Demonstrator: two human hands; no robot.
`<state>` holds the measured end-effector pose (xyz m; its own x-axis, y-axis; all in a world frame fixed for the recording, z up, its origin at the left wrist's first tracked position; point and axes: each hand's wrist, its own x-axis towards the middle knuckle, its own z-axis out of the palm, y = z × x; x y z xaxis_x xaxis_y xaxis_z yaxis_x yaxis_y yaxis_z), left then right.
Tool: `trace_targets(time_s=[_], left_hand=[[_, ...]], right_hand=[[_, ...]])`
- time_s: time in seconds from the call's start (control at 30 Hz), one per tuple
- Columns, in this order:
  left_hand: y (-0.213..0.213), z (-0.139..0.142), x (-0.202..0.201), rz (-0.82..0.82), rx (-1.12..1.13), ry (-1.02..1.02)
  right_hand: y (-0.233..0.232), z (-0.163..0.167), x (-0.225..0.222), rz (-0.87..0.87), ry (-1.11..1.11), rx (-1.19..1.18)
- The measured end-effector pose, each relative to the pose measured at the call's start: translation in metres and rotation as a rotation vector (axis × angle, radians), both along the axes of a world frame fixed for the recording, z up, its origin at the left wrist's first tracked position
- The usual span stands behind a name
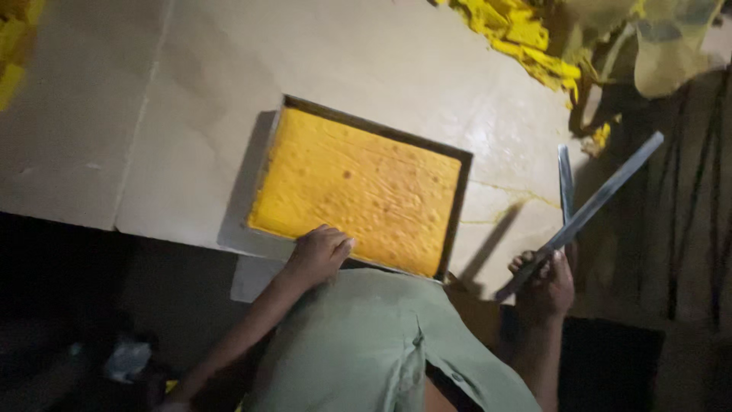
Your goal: The person uses a knife to cut a yellow rectangular food block into thin strips on a table. They then remove a large yellow slab from a metal tray and continue cutting it into smaller pieces.
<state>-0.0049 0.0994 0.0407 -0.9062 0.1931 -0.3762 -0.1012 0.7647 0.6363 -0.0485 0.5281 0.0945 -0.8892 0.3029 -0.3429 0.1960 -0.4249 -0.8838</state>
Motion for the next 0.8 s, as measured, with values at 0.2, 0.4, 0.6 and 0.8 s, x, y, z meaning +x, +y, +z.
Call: trace_targets(time_s=[0.2,0.4,0.6,0.8], left_hand=[[-0.102,-0.018,-0.099,0.131,-0.144,0.643],[-0.171,-0.064,-0.178,0.383,-0.272,0.56],[-0.168,-0.101,-0.182,0.406,-0.196,0.497],[-0.167,-0.121,-0.178,0.435,-0.175,0.493]], right_hand=[[-0.153,0.013,-0.074,0.156,0.067,0.37],[-0.267,0.015,-0.102,0.88,0.145,1.319],[-0.314,0.024,-0.181,1.355,0.45,1.876],[-0.387,0.015,-0.248,1.691,0.529,2.204]])
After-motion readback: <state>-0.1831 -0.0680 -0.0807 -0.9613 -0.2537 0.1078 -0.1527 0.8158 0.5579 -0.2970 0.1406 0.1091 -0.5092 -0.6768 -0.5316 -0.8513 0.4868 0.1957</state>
